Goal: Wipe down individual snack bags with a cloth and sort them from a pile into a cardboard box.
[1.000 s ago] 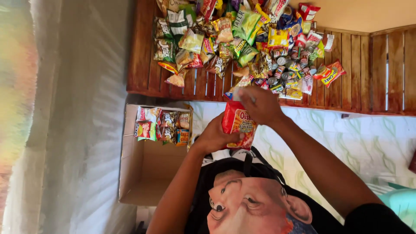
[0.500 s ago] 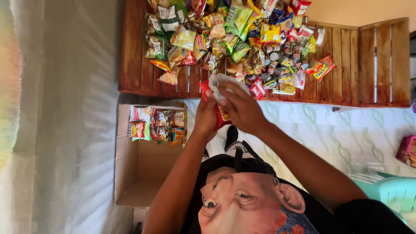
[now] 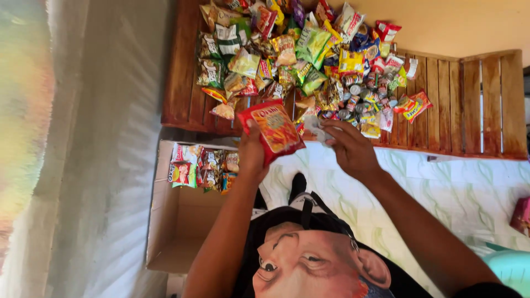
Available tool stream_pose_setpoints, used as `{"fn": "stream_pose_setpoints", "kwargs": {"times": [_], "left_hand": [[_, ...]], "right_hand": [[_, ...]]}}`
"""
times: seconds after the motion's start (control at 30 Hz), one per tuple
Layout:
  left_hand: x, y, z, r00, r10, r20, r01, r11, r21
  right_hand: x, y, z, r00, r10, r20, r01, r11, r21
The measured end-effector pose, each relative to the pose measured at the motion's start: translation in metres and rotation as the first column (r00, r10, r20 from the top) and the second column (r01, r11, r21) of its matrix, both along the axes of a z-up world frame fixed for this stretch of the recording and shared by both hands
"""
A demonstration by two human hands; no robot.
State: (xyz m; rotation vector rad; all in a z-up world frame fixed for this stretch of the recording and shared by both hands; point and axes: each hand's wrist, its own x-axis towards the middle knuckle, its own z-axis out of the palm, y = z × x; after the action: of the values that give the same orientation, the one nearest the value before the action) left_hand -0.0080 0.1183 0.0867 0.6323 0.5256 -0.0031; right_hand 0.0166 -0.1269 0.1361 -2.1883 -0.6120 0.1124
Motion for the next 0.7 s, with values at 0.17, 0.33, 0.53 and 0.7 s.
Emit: {"fn": "stream_pose_setpoints", "kwargs": {"times": [0.17,0.33,0.53,0.7], "left_hand": [[0.005,-0.029,-0.075,0.984,-0.045,0.171,0.054,0.997,-0.049],[0.007,-0.014,-0.023,0.994,-0.021,0.108,0.049,0.964,-0.262],[0.001,-0.013,-0.012,0.999,0.018,0.026,-0.019,1.000,0.004],[-0.014,-0.065,-0.061,0.975,-0.105,0.197,0.046,0.959,0.279]], "right_hand": [[-0.023,0.063,0.023,0.854,0.346,0.390,-0.339,0.937,-0.087],[-0.006,0.033,-0.005,0.731,0.455,0.509,-0.394,0.890,-0.229],[0.009,0.016,-0.007,0.995,-0.021,0.094,0.029,0.996,-0.081],[-0.015,0.089,0.045,0.864,0.224,0.451,-0.163,0.972,-0.170]]}}
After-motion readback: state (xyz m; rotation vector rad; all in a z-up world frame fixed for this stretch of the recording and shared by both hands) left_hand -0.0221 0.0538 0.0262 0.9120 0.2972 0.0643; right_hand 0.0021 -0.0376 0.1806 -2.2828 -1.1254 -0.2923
